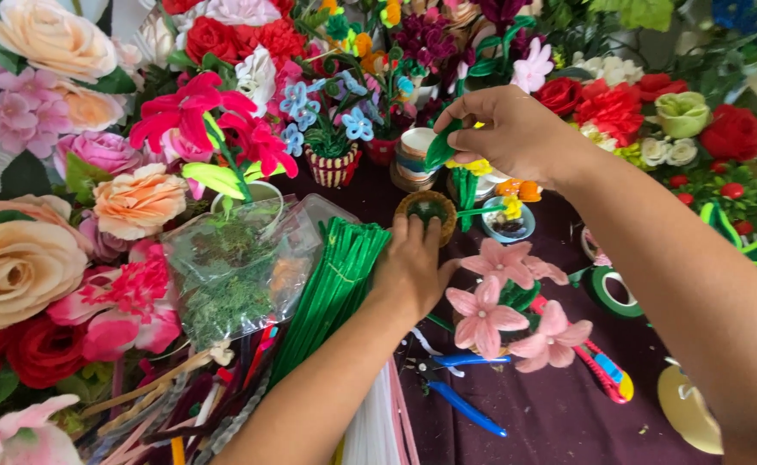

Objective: Assembling a small artificial flower pot and creating leaves by twisting green pipe cleaners.

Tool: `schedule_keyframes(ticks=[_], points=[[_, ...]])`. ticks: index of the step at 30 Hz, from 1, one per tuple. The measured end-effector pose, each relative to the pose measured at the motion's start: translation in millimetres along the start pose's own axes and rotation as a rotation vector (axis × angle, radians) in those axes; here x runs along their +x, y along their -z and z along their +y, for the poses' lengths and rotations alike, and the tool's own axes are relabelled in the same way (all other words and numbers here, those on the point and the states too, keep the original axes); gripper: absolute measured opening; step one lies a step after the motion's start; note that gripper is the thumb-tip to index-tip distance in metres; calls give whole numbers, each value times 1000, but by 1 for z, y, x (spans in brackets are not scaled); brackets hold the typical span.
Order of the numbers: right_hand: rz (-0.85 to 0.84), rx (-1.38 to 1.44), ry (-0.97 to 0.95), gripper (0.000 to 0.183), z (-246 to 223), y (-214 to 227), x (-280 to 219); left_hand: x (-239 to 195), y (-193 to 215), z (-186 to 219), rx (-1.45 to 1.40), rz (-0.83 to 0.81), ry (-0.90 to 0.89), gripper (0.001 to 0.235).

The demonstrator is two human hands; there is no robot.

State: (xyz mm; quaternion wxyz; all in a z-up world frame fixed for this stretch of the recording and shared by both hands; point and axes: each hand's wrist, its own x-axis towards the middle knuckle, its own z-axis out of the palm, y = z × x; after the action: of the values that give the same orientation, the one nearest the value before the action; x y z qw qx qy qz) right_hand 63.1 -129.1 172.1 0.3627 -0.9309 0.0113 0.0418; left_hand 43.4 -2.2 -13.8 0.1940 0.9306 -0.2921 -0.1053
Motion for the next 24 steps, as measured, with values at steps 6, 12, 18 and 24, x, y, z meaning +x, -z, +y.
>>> schedule_keyframes(ticks=[6,12,18,24], points=[[82,390,-47,21,5,16,-43,1,-7,-13,-108,261,-169,62],[233,519,90,28,3,20,-119,-29,50,14,-312,669,-480,25],[309,425,197,37,8,21,-169,-70,117,44,-806,655,-641,31],[343,593,292,42,7,15,-184,-97,148,88,-727,275,-552,26]])
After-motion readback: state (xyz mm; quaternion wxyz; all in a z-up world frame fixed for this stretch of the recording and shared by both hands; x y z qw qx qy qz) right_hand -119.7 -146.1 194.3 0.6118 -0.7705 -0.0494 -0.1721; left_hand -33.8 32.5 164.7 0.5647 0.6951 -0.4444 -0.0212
